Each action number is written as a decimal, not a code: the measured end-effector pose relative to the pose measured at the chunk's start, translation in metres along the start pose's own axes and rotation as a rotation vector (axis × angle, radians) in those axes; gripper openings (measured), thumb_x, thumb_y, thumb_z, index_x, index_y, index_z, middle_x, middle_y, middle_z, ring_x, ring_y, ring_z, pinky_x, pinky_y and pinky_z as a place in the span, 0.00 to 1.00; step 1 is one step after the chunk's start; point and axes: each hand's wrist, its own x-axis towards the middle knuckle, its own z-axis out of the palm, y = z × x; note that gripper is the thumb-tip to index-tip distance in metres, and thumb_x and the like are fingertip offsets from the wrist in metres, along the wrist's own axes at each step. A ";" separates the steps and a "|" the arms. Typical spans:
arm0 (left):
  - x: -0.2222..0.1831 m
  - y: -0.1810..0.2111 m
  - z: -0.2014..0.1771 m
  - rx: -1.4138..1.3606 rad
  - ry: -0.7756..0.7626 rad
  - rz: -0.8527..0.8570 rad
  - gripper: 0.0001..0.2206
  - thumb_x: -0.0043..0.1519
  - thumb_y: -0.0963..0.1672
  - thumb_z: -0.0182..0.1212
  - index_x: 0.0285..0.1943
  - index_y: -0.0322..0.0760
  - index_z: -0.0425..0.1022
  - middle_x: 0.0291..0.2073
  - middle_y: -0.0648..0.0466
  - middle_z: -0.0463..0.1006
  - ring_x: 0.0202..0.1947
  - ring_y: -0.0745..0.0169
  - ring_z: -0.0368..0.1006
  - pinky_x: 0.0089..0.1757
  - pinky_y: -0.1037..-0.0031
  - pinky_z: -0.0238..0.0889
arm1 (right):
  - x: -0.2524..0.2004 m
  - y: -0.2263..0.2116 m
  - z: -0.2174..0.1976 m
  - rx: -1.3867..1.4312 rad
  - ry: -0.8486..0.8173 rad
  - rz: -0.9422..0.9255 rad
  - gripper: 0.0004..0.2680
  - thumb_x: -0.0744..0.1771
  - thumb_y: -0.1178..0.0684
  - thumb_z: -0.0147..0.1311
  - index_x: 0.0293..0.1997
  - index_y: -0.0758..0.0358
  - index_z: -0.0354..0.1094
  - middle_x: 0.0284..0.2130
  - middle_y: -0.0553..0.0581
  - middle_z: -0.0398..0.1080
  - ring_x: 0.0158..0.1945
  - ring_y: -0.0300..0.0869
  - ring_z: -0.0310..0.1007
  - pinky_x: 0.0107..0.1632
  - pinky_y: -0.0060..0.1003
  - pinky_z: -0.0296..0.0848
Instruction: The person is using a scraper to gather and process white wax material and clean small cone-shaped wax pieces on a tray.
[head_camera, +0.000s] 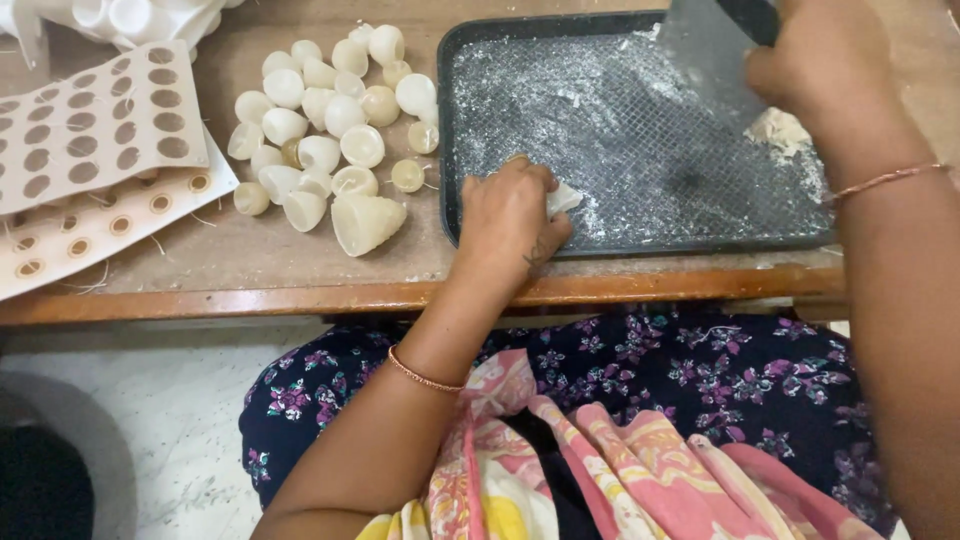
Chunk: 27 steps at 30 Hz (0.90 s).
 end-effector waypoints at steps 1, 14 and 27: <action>0.000 -0.001 -0.001 0.000 0.006 -0.003 0.16 0.48 0.46 0.72 0.42 0.35 0.82 0.41 0.46 0.80 0.41 0.45 0.77 0.46 0.53 0.60 | -0.003 0.001 -0.006 -0.001 0.002 -0.006 0.16 0.64 0.57 0.66 0.56 0.66 0.73 0.39 0.72 0.76 0.38 0.61 0.78 0.40 0.52 0.77; 0.000 0.006 -0.006 -0.003 -0.025 -0.024 0.15 0.49 0.45 0.71 0.42 0.34 0.82 0.39 0.46 0.80 0.40 0.47 0.77 0.46 0.55 0.59 | -0.038 -0.037 -0.032 0.077 0.122 0.023 0.16 0.63 0.58 0.67 0.58 0.62 0.74 0.36 0.68 0.77 0.39 0.58 0.78 0.43 0.51 0.76; -0.002 0.004 -0.004 -0.028 0.010 0.029 0.12 0.53 0.45 0.69 0.42 0.33 0.81 0.36 0.45 0.79 0.38 0.45 0.76 0.44 0.54 0.61 | -0.049 -0.044 -0.047 -0.026 -0.028 0.066 0.17 0.62 0.57 0.67 0.56 0.64 0.75 0.34 0.69 0.77 0.35 0.57 0.79 0.40 0.49 0.77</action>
